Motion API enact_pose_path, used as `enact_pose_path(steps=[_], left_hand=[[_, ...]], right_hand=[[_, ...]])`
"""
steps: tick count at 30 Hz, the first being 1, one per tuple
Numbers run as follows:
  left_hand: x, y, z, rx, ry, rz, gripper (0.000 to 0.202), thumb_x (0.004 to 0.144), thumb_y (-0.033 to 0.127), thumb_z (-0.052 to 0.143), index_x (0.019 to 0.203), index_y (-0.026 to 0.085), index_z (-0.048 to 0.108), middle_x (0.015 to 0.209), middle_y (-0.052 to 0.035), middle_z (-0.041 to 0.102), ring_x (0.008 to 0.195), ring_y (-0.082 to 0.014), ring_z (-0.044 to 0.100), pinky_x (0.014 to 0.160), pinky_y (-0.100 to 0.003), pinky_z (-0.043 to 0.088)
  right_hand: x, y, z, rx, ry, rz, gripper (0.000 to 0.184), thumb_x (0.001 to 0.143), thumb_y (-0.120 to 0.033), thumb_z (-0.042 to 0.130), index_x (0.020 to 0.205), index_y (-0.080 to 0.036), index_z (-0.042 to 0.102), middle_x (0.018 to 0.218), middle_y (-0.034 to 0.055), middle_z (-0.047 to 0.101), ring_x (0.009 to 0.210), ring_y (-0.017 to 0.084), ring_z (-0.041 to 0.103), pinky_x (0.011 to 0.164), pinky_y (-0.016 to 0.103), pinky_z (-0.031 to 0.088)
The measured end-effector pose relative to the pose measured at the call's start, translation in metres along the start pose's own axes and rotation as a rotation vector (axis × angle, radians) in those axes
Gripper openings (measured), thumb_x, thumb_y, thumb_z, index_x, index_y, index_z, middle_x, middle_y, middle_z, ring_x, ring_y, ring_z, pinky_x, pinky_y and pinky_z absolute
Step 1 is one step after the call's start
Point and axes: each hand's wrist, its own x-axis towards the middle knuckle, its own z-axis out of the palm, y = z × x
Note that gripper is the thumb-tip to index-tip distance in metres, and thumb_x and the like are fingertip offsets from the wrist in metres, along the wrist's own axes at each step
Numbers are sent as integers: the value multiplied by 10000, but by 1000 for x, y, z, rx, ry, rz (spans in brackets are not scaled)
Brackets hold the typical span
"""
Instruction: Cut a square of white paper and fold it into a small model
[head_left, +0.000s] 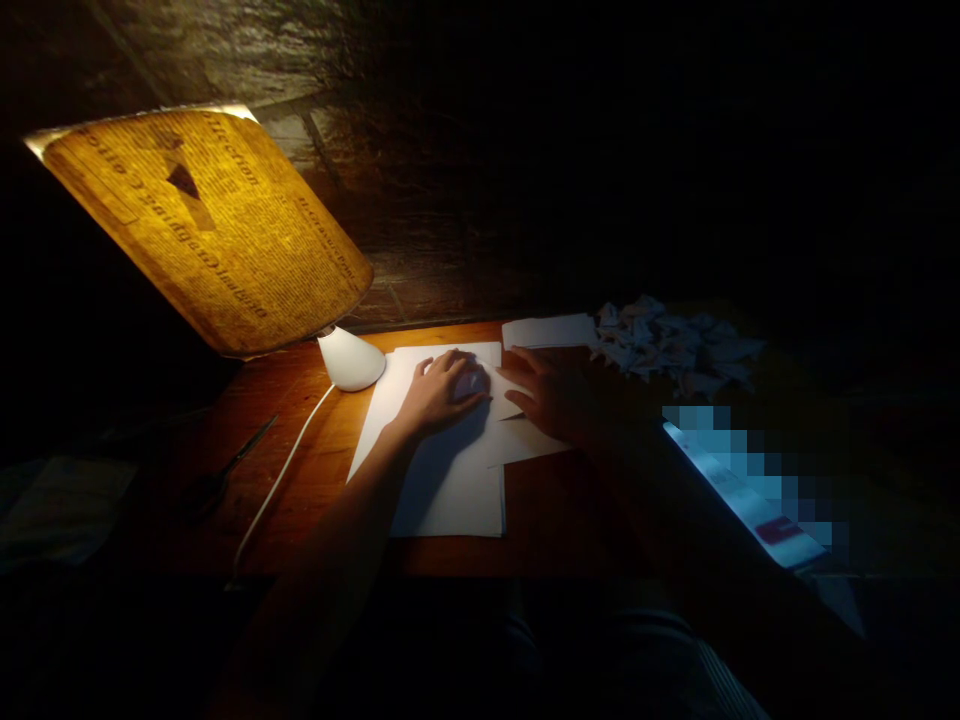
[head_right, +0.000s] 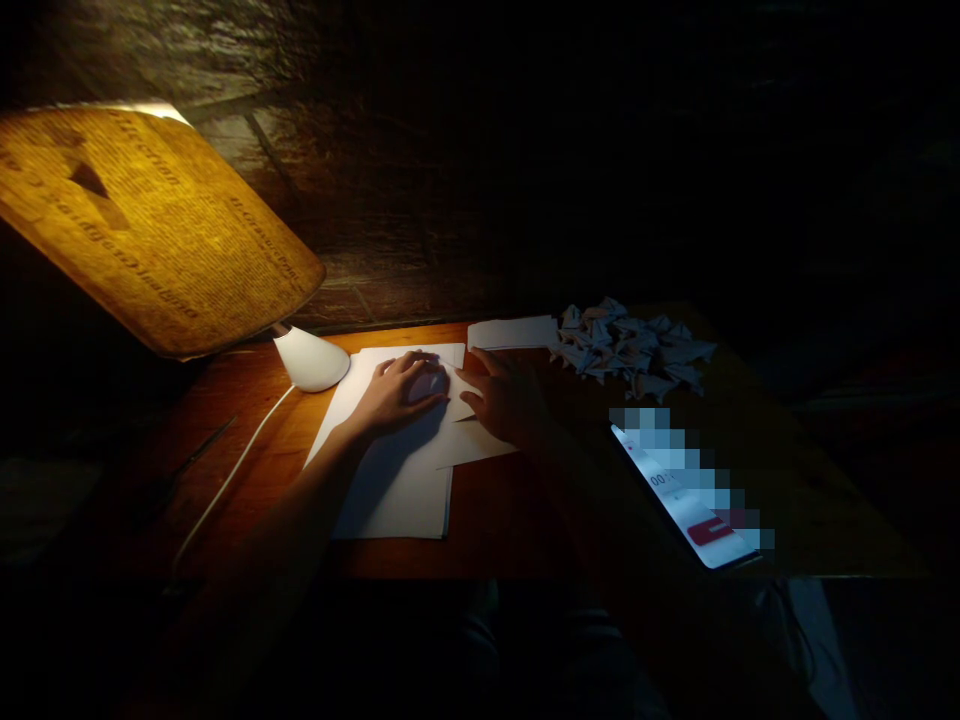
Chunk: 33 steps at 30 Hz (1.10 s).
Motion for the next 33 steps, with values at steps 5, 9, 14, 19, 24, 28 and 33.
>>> enact_pose_path(steps=[5, 9, 14, 19, 24, 28, 33], left_hand=[[-1, -1, 0, -7, -11, 8, 470, 929, 503, 607, 1301, 217, 589, 1477, -150, 560, 1368, -350, 533, 1204, -588, 331], [-1, -2, 0, -17, -6, 15, 465, 920, 497, 614, 1289, 213, 592, 1483, -160, 550, 1374, -362, 529, 1205, -600, 340], [2, -2, 5, -37, -20, 83, 438, 923, 378, 588, 1321, 198, 569, 1538, -153, 515, 1394, -347, 519, 1240, -565, 316], [3, 0, 7, -67, -39, 105, 541, 909, 295, 569, 1439, 212, 496, 1474, -139, 561, 1353, -328, 544, 1190, -523, 393], [3, 2, 4, 1, -83, 117, 548, 926, 290, 540, 1473, 253, 535, 1514, -131, 498, 1372, -340, 517, 1200, -555, 356], [3, 2, 4, 8, -94, 111, 552, 940, 310, 536, 1489, 257, 545, 1494, -134, 500, 1356, -344, 522, 1192, -562, 356], [3, 2, 3, 27, -106, 104, 576, 925, 293, 530, 1500, 260, 533, 1520, -120, 489, 1378, -331, 506, 1201, -549, 345]], right_hand=[[-2, 3, 3, -31, -39, 34, 447, 984, -287, 623, 1430, -267, 651, 1610, 132, 479, 1457, 373, 454, 1159, 617, 375], [-2, 6, 8, -19, -36, 49, 456, 993, -313, 614, 1447, -271, 636, 1623, 137, 461, 1476, 375, 428, 1157, 624, 373], [-2, 5, 7, -25, -36, 47, 443, 994, -324, 623, 1434, -283, 645, 1614, 136, 471, 1476, 361, 432, 1160, 614, 367], [-1, 5, 7, -12, -35, 50, 399, 1000, -333, 611, 1389, -273, 678, 1604, 145, 479, 1470, 363, 437, 1145, 624, 375], [-1, 5, 7, -11, -30, 62, 435, 993, -330, 623, 1423, -276, 653, 1600, 146, 485, 1470, 350, 441, 1156, 602, 369], [0, 5, -3, 2, -32, 95, 400, 985, -358, 631, 1371, -275, 697, 1581, 115, 516, 1427, 330, 488, 1166, 563, 364], [-2, 6, -18, -14, -34, 130, 258, 956, -301, 652, 1155, -251, 809, 1495, 102, 610, 1368, 296, 547, 1170, 500, 343]])
